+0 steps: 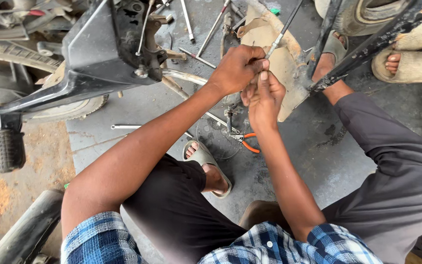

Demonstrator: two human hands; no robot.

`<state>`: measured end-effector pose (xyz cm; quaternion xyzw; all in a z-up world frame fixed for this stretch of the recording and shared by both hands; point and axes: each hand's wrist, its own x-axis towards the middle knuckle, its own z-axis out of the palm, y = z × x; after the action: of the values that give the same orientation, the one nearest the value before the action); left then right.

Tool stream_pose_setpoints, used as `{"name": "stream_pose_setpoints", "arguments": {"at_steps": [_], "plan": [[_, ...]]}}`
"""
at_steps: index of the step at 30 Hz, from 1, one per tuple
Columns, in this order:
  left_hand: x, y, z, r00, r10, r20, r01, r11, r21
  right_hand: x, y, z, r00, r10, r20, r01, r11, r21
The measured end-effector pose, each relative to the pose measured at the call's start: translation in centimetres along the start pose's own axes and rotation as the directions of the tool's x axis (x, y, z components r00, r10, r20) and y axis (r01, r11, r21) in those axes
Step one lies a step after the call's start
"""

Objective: The person works on the internal components of a motorcycle while sitting on the ground, handling a small mechanical part and thin wires with their hands and with assistance from another person who holds elements in place.

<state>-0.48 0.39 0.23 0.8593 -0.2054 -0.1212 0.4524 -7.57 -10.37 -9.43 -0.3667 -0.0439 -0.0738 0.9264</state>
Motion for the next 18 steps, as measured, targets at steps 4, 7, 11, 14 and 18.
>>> {"name": "stream_pose_setpoints", "arguments": {"at_steps": [4, 7, 11, 14, 18], "plan": [[0.0, -1.0, 0.1, 0.99, 0.143, -0.007, -0.142, 0.974, -0.177, -2.1, 1.0, 0.4, 1.0, -0.001, -0.018, 0.003, 0.997, 0.083], [0.5, -1.8, 1.2, 0.991, 0.123, 0.052, -0.117, 0.987, -0.11, -3.6, 0.7, -1.0, 0.998, 0.06, 0.006, -0.06, 0.998, 0.026], [1.3, -1.7, 1.7, 0.994, 0.071, 0.088, -0.053, 0.981, -0.187, -4.5, 1.5, -1.4, 0.99, 0.127, 0.069, -0.122, 0.991, -0.062], [0.9, -1.1, 1.2, 0.989, 0.097, 0.113, -0.084, 0.989, -0.118, -3.5, 1.8, -1.1, 0.995, 0.052, 0.089, -0.052, 0.999, -0.008], [0.1, -1.2, 1.5, 0.991, 0.046, 0.123, -0.035, 0.996, -0.087, -1.6, 1.2, -0.7, 0.994, -0.057, 0.09, 0.061, 0.997, -0.043]]}}
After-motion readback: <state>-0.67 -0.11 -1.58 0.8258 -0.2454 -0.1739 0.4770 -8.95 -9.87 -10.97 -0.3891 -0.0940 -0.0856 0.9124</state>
